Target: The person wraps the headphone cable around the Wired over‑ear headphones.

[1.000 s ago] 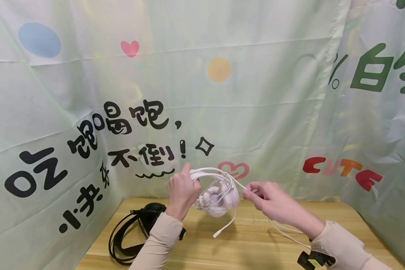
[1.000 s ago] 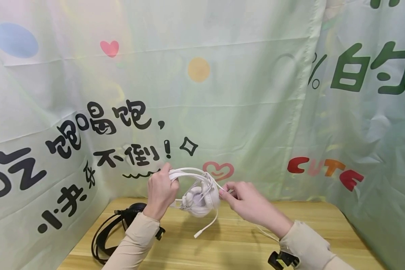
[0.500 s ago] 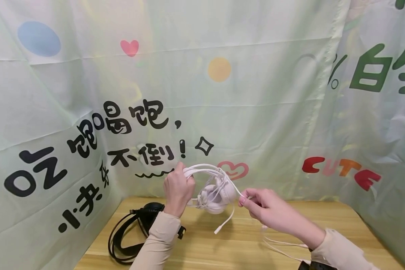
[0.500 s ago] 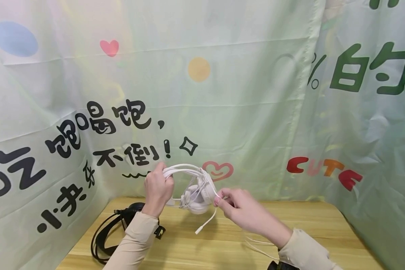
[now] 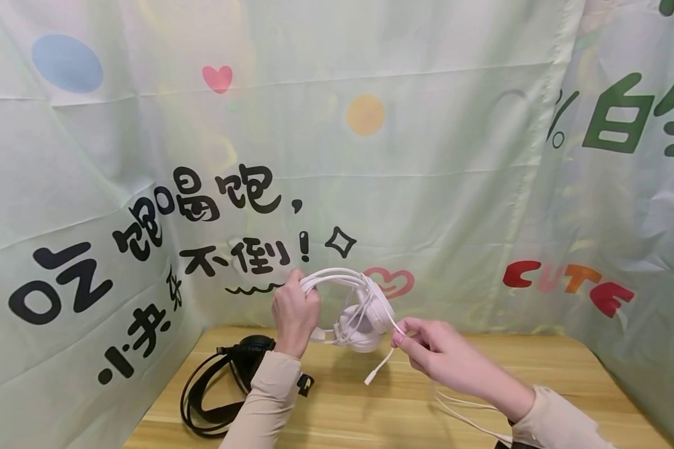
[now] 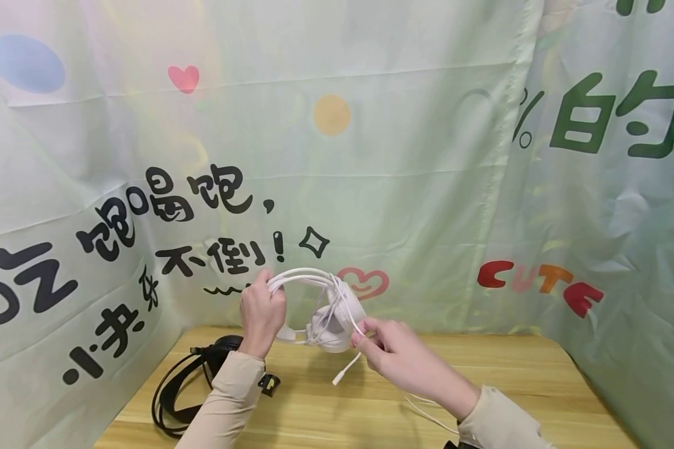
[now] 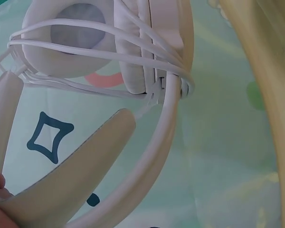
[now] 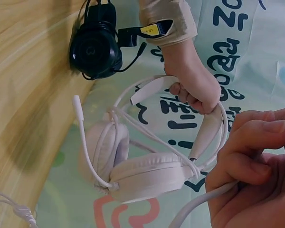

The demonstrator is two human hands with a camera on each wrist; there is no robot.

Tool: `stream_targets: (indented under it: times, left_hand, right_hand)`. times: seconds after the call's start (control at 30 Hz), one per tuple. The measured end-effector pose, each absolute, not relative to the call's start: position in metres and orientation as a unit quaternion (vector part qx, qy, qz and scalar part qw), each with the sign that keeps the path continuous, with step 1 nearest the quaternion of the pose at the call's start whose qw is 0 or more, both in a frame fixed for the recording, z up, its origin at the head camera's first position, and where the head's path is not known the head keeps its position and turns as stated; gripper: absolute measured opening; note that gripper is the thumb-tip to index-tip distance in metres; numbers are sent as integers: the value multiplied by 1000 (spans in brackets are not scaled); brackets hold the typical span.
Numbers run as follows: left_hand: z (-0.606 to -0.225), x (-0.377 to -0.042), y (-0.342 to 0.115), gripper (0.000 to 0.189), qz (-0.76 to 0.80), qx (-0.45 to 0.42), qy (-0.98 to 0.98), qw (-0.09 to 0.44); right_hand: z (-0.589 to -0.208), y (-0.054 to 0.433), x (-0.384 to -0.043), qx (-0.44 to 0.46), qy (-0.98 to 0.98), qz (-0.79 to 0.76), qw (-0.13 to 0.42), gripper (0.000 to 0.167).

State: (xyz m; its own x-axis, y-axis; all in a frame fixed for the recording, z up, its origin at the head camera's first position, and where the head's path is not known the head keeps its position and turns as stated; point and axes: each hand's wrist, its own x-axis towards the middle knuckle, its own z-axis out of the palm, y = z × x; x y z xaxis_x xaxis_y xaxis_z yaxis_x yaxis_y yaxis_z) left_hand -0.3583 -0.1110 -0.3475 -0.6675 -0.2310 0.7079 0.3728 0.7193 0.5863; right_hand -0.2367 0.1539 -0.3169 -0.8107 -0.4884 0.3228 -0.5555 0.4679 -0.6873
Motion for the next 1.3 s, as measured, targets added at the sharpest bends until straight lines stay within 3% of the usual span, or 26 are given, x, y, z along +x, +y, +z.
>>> stream_targets:
  times: [1.0,1.3]
  left_hand:
    - [-363,-382,-108,16,-518,58,-764,380]
    - [-369,-386,-107,12,-566,98,-750,328]
  right_hand:
    - [-332,149,-241,317,-848,424,28,18]
    - [-339,146,-242,329,-844,421,33,21]
